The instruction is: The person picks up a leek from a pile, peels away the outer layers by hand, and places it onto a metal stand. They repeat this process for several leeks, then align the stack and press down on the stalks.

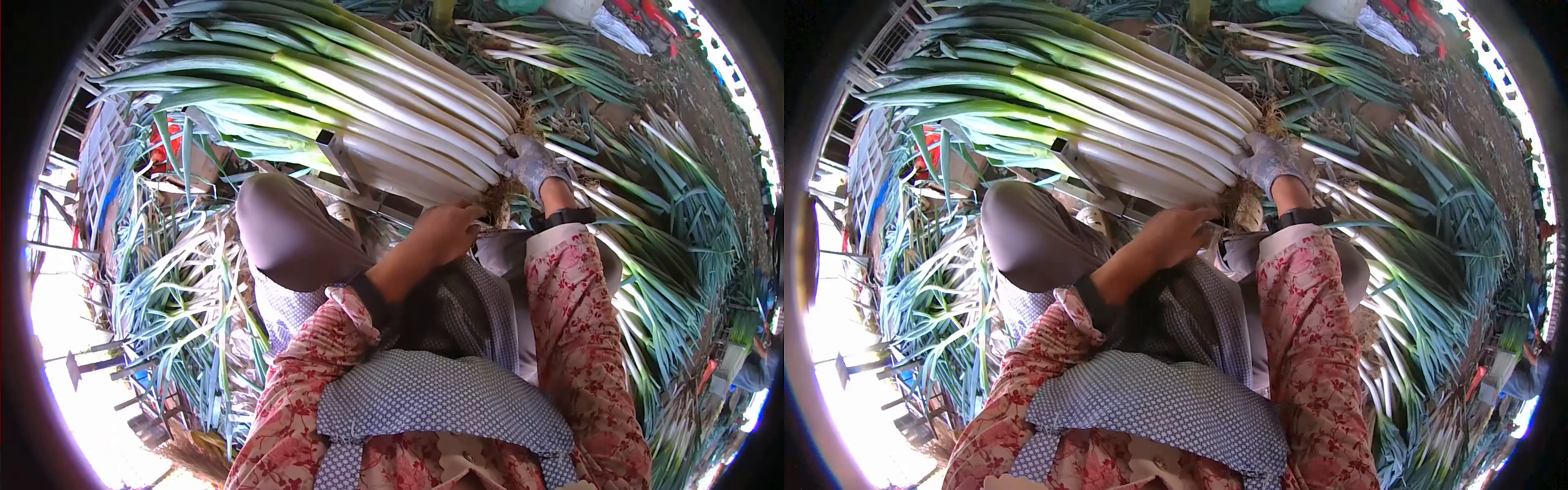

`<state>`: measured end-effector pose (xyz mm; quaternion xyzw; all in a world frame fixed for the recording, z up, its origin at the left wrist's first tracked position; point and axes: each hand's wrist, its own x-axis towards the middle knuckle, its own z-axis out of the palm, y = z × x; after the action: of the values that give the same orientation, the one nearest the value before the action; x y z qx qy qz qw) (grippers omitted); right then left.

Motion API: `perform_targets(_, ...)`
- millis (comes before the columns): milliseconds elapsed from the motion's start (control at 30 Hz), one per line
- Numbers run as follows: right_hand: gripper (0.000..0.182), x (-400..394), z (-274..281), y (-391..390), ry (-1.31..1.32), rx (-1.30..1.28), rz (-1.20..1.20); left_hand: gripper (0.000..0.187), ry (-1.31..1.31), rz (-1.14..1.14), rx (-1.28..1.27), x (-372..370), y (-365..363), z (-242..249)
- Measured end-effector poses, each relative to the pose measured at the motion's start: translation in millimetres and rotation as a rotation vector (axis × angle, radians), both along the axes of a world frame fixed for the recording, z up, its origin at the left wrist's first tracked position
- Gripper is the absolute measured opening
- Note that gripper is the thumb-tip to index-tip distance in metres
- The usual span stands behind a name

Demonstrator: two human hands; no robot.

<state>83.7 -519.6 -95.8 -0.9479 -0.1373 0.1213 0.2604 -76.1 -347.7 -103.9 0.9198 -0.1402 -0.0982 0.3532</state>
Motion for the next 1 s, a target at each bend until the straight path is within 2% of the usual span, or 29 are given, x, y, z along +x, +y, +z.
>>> perform_targets(33, 0.042, 4, -2, -2, 0.132, 0.087, 0.009, 0.04, 0.01, -0.004, 0.005, 0, 0, 2)
perform_targets(133, 0.047, 17, -30, -14, 0.105, 0.247, 0.0, 0.039, -0.037, 0.002, -0.047, -1, 0, -5)
perform_targets(233, 0.051, 14, -16, -12, 0.184, 0.243, -0.068, 0.038, -0.071, 0.011, -0.082, -1, 2, -5)
perform_targets(333, 0.053, 9, -30, -15, 0.134, 0.469, -0.192, 0.038, -0.035, 0.06, -0.071, -1, 6, 5)
perform_targets(367, 0.054, 2, -18, -13, 0.138, 0.461, -0.202, 0.038, -0.016, 0.082, -0.066, 0, 6, 6)
perform_targets(467, 0.05, -11, 13, -7, 0.485, 0.722, -0.406, 0.034, -0.058, 0.238, -0.2, 5, 7, 1)
perform_targets(500, 0.044, -11, 14, -6, 0.393, 0.649, -0.38, 0.034, -0.051, 0.282, -0.248, 7, 8, 2)
perform_targets(633, 0.045, 17, -32, -26, 0.269, 0.629, -0.231, 0.037, -0.064, 0.417, -0.35, 21, 20, -6)
perform_targets(867, 0.053, 5, -8, -21, 0.321, 0.634, -0.242, 0.044, -0.177, 0.694, -0.323, 77, 39, 8)
perform_targets(900, 0.055, 4, -6, -20, 0.341, 0.634, -0.256, 0.058, -0.11, 0.701, -0.3, 84, 42, 12)
perform_targets(1000, 0.057, 8, -11, -20, 0.358, 0.621, -0.284, 0.07, -0.205, 0.78, -0.135, 88, 35, 22)
